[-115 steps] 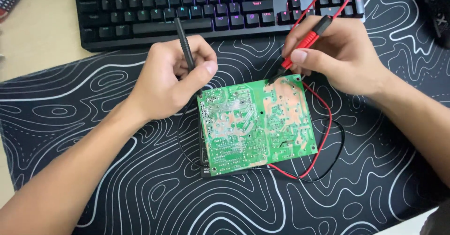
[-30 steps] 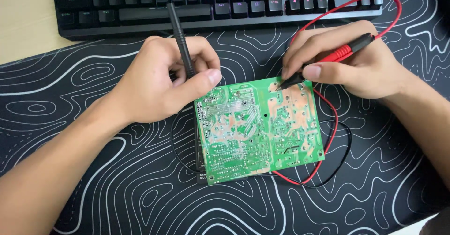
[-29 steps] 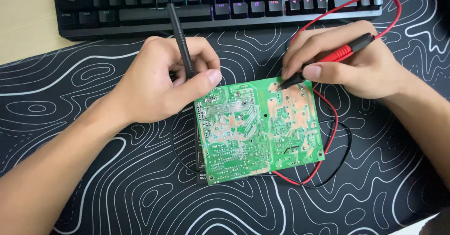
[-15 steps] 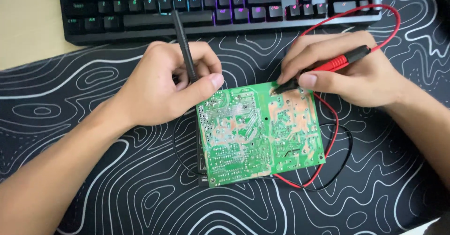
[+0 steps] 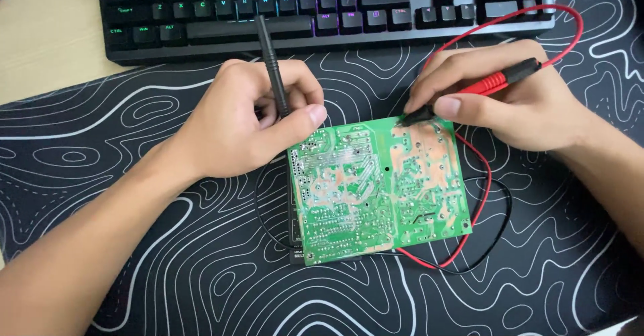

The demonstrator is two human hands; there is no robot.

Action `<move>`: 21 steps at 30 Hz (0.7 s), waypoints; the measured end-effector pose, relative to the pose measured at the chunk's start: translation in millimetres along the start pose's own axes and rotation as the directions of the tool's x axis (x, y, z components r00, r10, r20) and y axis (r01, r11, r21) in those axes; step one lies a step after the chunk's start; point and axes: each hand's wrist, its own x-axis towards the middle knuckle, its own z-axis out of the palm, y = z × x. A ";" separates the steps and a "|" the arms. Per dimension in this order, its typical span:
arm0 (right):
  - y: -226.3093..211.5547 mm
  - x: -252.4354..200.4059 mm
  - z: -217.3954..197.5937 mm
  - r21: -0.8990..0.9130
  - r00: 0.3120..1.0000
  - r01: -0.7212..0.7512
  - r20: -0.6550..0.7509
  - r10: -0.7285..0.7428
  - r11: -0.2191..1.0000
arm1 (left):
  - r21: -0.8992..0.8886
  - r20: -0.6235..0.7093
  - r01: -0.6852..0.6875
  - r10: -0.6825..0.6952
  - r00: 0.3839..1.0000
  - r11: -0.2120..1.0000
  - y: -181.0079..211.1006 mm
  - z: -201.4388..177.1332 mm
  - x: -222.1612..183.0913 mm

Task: Testing a circuit board using multimeter probes and interacting with a computer mouse at a desk.

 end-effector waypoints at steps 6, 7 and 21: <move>-5.1 1.5 -0.8 -0.042 0.997 0.061 0.053 -0.059 0.997 | -0.004 -0.001 0.006 -0.006 1.000 1.000 0.3 0.2 0.1; -4.1 1.5 -1.2 -0.043 0.997 0.061 0.053 -0.059 0.997 | -0.005 -0.001 0.006 -0.006 1.000 1.000 0.0 0.0 0.2; -2.8 1.0 -1.5 -0.024 0.999 0.022 0.027 -0.021 0.999 | 0.006 -0.001 -0.009 0.009 1.000 1.000 -0.9 0.1 0.1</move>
